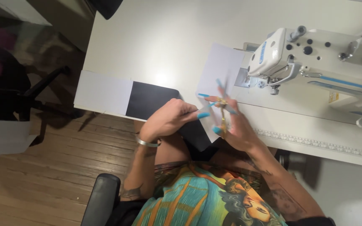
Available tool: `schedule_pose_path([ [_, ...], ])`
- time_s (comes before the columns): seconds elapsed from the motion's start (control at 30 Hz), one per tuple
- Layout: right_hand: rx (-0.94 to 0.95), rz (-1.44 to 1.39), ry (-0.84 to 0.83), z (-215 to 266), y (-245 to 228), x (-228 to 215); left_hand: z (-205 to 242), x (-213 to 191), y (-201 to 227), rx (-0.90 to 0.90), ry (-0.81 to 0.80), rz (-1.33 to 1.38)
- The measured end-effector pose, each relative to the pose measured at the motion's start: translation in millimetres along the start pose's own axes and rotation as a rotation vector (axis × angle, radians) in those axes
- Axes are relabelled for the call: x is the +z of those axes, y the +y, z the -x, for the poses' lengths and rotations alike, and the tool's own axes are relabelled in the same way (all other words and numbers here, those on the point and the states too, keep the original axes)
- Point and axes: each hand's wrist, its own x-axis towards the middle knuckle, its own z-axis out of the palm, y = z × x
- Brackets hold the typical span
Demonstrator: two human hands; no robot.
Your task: Aligning and cutting leather strips using scissors at a sewing station
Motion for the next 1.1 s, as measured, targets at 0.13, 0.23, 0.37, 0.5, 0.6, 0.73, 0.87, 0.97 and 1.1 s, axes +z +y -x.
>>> schedule_pose_path([
  [0.13,0.125,0.168,-0.160,5,-2,6,0,-16,-4,-0.004,0.111,-0.120],
  [0.23,0.214,0.356,-0.205,22,-7,8,1,-26,-1,-0.023,0.231,-0.209],
  [0.37,0.362,0.500,-0.137,56,-18,4,-9,-27,-2,0.021,0.126,-0.184],
  [0.5,0.256,0.510,-0.044,90,-6,-21,-23,-28,20,0.040,0.106,-0.178],
  [0.6,0.670,0.474,-0.092,110,2,-37,-41,-21,23,0.171,0.110,-0.012],
  [0.73,0.405,0.724,-0.107,116,-2,-60,-57,-14,27,0.145,0.218,-0.010],
  [0.87,0.185,0.938,0.082,114,-15,-87,-67,-9,20,0.447,0.331,-0.177],
  [0.97,0.451,0.849,-0.140,103,-23,-111,-71,-3,20,0.566,0.368,-0.360],
  [1.1,0.817,0.868,-0.216,52,-57,-109,-65,1,32,0.654,0.371,-0.407],
])
